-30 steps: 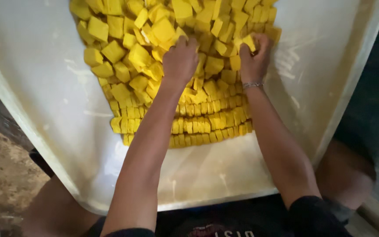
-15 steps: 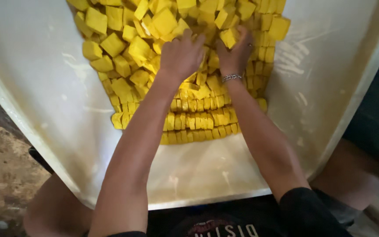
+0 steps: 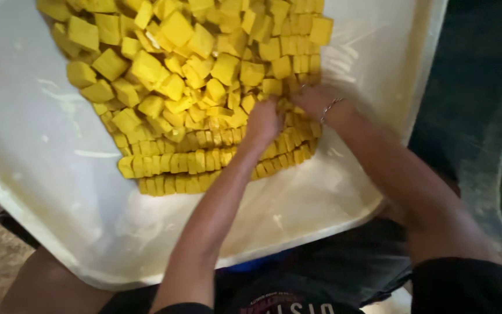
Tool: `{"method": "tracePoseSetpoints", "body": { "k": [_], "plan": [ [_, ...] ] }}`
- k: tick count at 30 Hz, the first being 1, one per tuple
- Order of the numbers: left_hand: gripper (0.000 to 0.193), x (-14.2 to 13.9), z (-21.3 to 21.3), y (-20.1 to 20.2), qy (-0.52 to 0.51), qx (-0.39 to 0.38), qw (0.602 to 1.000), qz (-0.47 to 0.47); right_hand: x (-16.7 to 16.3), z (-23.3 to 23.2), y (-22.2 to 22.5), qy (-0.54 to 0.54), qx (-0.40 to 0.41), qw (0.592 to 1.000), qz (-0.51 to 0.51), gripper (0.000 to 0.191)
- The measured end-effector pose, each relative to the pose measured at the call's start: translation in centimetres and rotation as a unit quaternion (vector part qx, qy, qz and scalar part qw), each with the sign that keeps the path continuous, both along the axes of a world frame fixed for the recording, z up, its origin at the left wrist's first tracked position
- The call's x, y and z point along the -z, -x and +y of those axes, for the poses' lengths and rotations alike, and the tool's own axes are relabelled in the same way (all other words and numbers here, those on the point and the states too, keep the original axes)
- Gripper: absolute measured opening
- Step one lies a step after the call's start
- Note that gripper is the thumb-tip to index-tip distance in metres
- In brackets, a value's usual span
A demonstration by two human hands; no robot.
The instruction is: The person sits with a large white tub between their legs filled with yellow cube-shaped pieces. They pick up the cubes by hand and arrange them into neat, tight rows along the bottom edge of the tub, working row by row and pressing pieces together to fill the tray.
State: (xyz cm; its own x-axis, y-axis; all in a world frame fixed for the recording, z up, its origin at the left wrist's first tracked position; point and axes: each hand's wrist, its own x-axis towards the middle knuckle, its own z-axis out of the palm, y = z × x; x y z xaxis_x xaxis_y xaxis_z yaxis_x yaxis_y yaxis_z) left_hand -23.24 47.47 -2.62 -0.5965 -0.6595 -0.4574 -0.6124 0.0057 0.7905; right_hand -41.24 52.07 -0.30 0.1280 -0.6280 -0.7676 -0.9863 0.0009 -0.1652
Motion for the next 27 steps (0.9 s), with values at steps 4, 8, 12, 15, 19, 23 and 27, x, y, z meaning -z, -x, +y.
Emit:
{"method": "tracePoseSetpoints", "body": {
  "k": [4,8,12,15,19,23,27],
  "plan": [
    [0.019,0.8,4.2,1.2,-0.030,-0.007,0.999,-0.015,2.0,3.2,-0.6,0.065,-0.097,0.992,0.052,0.026],
    [0.019,1.3,4.4,1.7,-0.034,0.008,0.999,0.021,2.5,3.6,-0.3,-0.023,0.011,0.999,-0.024,0.031],
    [0.019,1.7,3.5,1.9,-0.005,-0.040,0.995,0.088,1.7,2.2,0.4,-0.009,0.094,0.995,-0.016,0.034],
    [0.021,1.4,3.1,1.7,-0.013,-0.019,0.987,0.162,1.4,1.2,0.0,-0.063,0.086,0.994,-0.002,0.037],
    [0.021,0.9,3.4,1.6,-0.051,-0.005,0.994,0.097,2.2,1.6,-0.6,-0.153,0.038,0.988,-0.008,0.037],
    [0.020,1.2,4.1,1.8,-0.019,-0.029,0.996,0.088,3.6,2.9,-1.1,-0.036,0.038,0.998,0.032,0.028],
    [0.033,2.1,5.1,1.7,0.151,0.015,0.969,0.194,2.9,1.4,-0.7,-0.081,0.025,0.994,0.061,0.027]
  ]
}}
